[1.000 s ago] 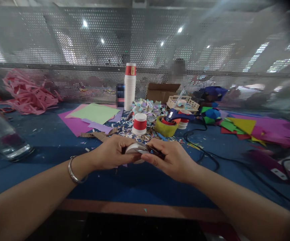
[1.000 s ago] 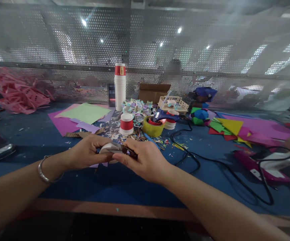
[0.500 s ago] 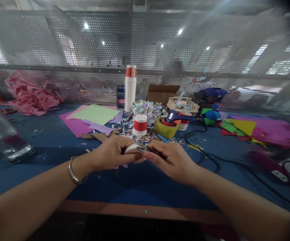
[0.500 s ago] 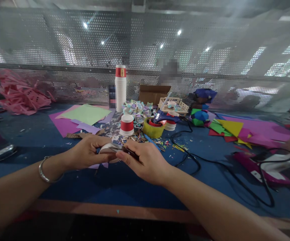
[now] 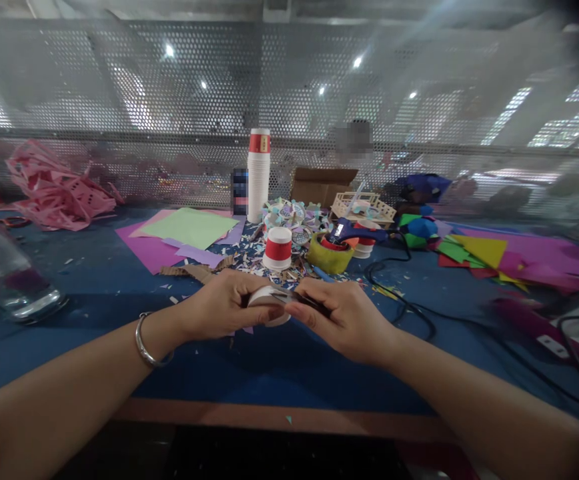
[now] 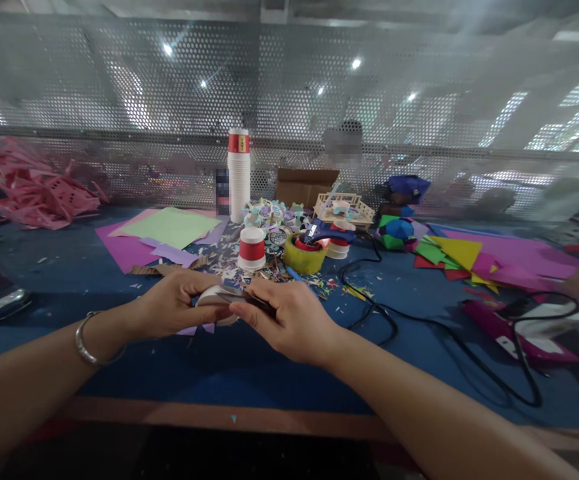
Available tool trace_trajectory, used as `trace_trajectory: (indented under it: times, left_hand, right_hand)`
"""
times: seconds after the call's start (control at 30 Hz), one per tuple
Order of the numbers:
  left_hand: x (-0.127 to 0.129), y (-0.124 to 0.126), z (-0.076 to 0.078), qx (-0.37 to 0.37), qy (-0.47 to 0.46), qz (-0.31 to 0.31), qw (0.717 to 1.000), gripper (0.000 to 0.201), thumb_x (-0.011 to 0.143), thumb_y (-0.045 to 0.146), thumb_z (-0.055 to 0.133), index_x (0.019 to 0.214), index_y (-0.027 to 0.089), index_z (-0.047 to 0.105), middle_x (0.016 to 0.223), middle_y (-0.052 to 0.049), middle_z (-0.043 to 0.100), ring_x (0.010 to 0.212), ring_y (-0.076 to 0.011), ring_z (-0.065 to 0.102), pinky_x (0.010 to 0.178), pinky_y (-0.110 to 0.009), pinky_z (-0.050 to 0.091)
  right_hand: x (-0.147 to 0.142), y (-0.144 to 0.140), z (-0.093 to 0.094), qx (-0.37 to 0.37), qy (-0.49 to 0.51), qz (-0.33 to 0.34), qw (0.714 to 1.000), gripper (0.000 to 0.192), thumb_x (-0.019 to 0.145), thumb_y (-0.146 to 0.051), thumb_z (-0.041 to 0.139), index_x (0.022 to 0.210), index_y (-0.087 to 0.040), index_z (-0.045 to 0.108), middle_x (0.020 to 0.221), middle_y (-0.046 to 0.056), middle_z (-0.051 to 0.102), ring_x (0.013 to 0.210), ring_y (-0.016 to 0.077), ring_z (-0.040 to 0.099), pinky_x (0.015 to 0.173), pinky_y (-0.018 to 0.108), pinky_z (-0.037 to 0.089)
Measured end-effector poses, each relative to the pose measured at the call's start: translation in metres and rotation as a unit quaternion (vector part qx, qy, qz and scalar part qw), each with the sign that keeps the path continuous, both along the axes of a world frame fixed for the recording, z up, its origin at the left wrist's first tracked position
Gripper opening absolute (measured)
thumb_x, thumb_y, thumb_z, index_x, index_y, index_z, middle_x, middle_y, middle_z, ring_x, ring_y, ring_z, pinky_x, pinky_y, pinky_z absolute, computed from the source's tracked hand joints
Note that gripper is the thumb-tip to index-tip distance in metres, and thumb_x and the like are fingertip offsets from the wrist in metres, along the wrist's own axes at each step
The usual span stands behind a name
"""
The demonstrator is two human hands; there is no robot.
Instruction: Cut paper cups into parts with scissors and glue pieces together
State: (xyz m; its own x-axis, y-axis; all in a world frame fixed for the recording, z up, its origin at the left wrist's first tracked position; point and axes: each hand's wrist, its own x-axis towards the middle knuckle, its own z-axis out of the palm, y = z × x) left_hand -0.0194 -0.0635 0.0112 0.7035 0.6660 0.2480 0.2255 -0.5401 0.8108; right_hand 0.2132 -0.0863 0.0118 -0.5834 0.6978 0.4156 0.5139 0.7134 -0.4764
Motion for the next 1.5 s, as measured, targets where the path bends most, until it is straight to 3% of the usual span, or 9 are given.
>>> trace_trajectory:
  times: [0.3,0.73,0.9,1.2,1.37,1.5]
  left_hand:
    - [0.003,0.002,-0.006,-0.016,-0.008,-0.019,1.000,0.026,0.094,0.032,0.061,0.074,0.016,0.060,0.065,0.003,0.055,0.059,-0.0079,0.045,0.054,-0.020,0.037]
    - [0.001,0.005,-0.012,-0.116,-0.015,-0.037,0.992,0.028,0.092,0.037,0.065,0.076,0.016,0.058,0.066,0.003,0.053,0.059,-0.0079,0.044,0.053,-0.020,0.036]
    - [0.003,0.004,-0.012,-0.119,-0.033,-0.051,0.991,0.026,0.093,0.033,0.062,0.074,0.017,0.055,0.067,0.003,0.053,0.060,-0.0080,0.044,0.054,-0.020,0.036]
    - [0.002,0.008,-0.010,-0.154,-0.010,-0.066,0.986,0.030,0.092,0.040,0.066,0.076,0.015,0.060,0.068,0.001,0.058,0.062,-0.0088,0.049,0.058,-0.021,0.041]
    - [0.005,0.011,-0.011,-0.179,-0.063,-0.024,0.981,0.026,0.088,0.039,0.070,0.080,0.015,0.065,0.071,0.000,0.063,0.063,-0.0095,0.055,0.059,-0.021,0.047]
    - [0.008,0.009,-0.008,-0.167,-0.098,0.006,0.981,0.028,0.093,0.042,0.063,0.081,0.016,0.064,0.069,0.000,0.061,0.059,-0.0091,0.054,0.054,-0.020,0.045]
  right_hand:
    - [0.000,0.004,-0.002,-0.012,-0.025,-0.010,1.000,0.036,0.101,-0.045,0.050,0.077,-0.018,0.055,0.064,-0.003,0.049,0.055,0.0094,0.043,0.053,0.025,0.030]
    - [-0.001,0.004,-0.004,-0.024,-0.018,-0.013,0.999,0.040,0.101,-0.047,0.049,0.074,-0.018,0.054,0.064,-0.003,0.048,0.056,0.0094,0.041,0.053,0.026,0.029]
    - [-0.002,0.005,-0.007,-0.037,-0.021,-0.020,0.999,0.039,0.101,-0.047,0.049,0.075,-0.018,0.055,0.065,-0.003,0.049,0.057,0.0102,0.044,0.055,0.026,0.030]
    - [-0.003,0.004,-0.007,-0.046,-0.012,-0.027,0.999,0.042,0.101,-0.048,0.050,0.069,-0.020,0.046,0.061,-0.005,0.042,0.055,0.0094,0.038,0.053,0.026,0.028]
    - [-0.003,0.006,-0.005,-0.052,0.025,-0.034,0.998,0.044,0.101,-0.051,0.048,0.069,-0.020,0.047,0.064,-0.004,0.043,0.058,0.0104,0.039,0.055,0.027,0.030]
    - [-0.002,0.010,-0.006,-0.067,0.046,-0.047,0.996,0.044,0.101,-0.051,0.048,0.070,-0.020,0.047,0.064,-0.004,0.041,0.059,0.0107,0.039,0.055,0.027,0.030]
